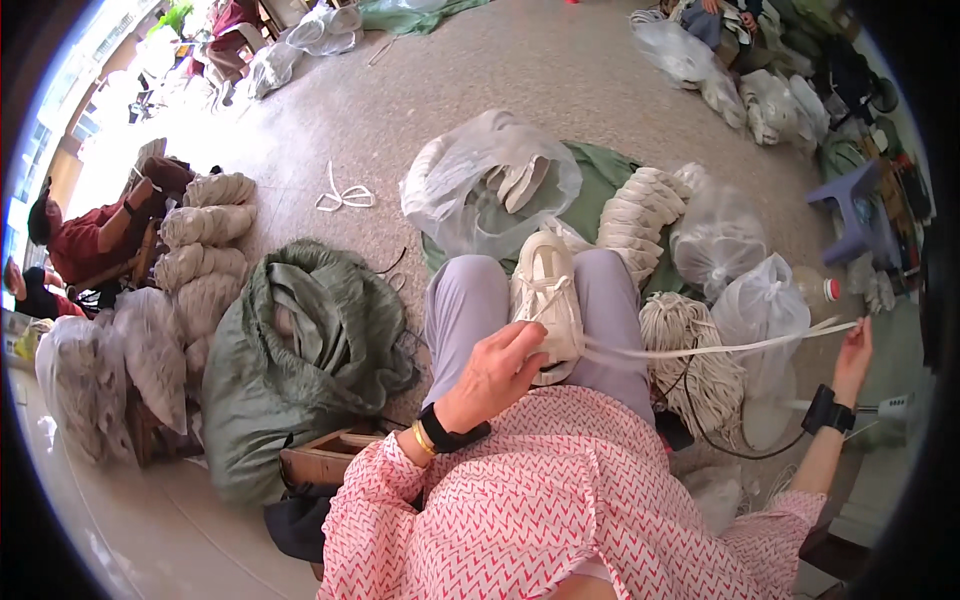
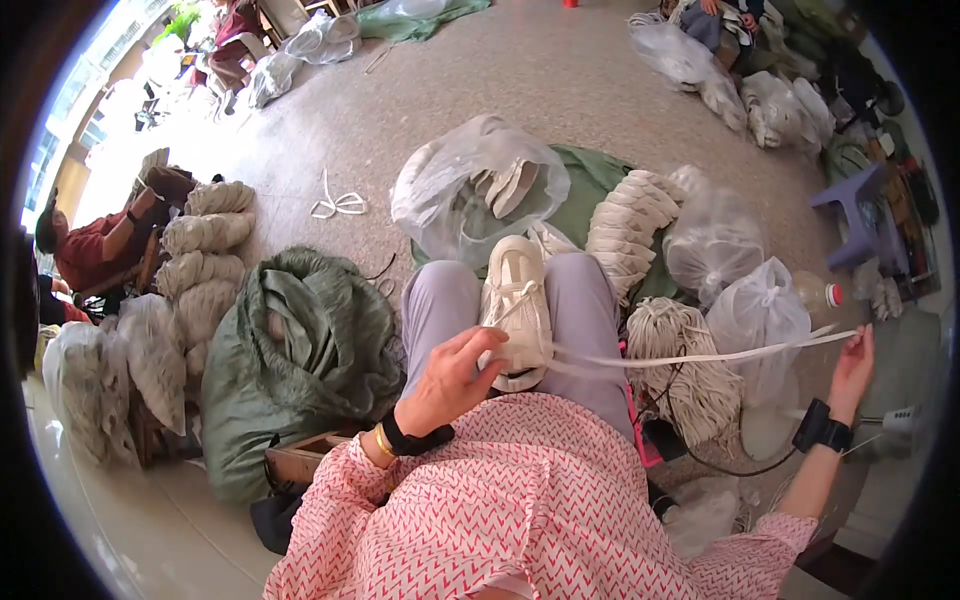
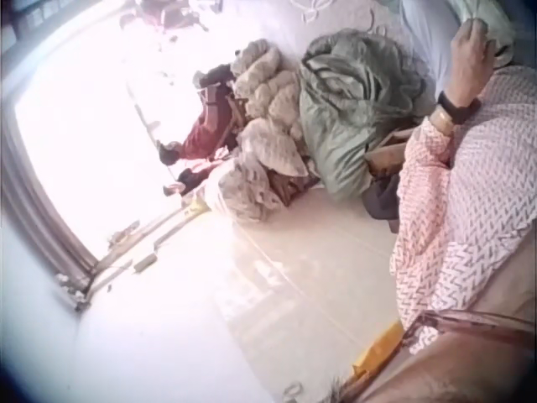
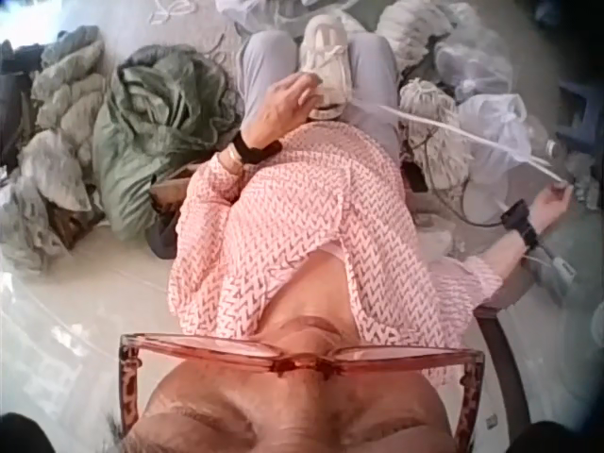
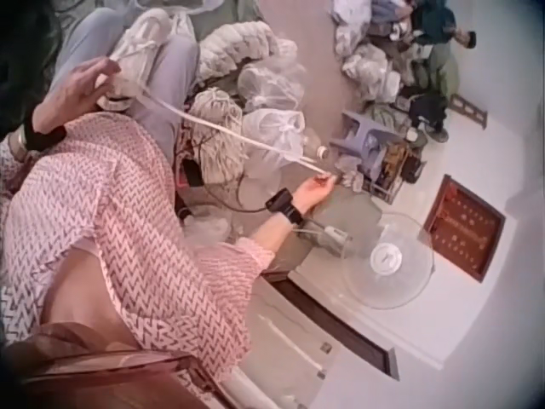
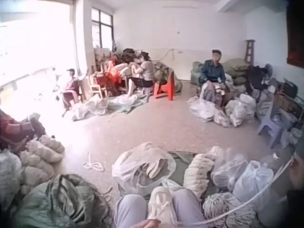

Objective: Lacing shoelaces on a beige athletic shoe in a manufacturing environment.

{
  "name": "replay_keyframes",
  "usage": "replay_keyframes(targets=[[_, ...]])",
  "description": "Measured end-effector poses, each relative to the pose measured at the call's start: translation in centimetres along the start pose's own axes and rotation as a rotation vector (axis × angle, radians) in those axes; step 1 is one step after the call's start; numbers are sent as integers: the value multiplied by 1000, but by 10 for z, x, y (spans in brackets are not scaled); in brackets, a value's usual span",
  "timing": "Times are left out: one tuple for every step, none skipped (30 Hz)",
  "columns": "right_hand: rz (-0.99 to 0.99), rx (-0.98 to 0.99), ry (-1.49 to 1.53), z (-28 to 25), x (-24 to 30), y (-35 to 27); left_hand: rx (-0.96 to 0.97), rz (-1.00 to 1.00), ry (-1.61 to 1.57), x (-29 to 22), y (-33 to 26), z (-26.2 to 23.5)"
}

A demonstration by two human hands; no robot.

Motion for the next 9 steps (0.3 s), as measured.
replay_keyframes(targets=[[-5, -176, -31, -29, -9, 1, -8, 2, 11, 1, -1, -1], [12, -101, -35, -38, -18, 4, -8, -1, 12, 2, -3, -1], [10, -165, -14, -59, -26, 5, -23, -29, -7, 5, -6, -3], [-14, -285, 0, -85, -33, 3, -38, -40, -26, 6, -8, -5], [39, -344, -3, -104, -39, 5, -35, -56, -26, 8, -10, -8], [52, -259, -1, -110, -49, 6, -38, -88, -68, 10, -12, -11], [79, -238, -28, -119, -59, 6, -41, -119, -109, 12, -15, -15], [93, -332, -62, -133, -65, 6, -40, -120, -108, 11, -16, -21], [105, -244, -55, -131, -68, 11, 41, -194, -99, 15, -21, -23]])
Point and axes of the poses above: each hand's wrist, its own y-axis towards the middle knuckle, its own z-axis out of the palm, x = y × z, the point moved 8 cm from there along y, towards the middle knuckle, and after that the axes turned 14 degrees about z, right-handed, at the moved point
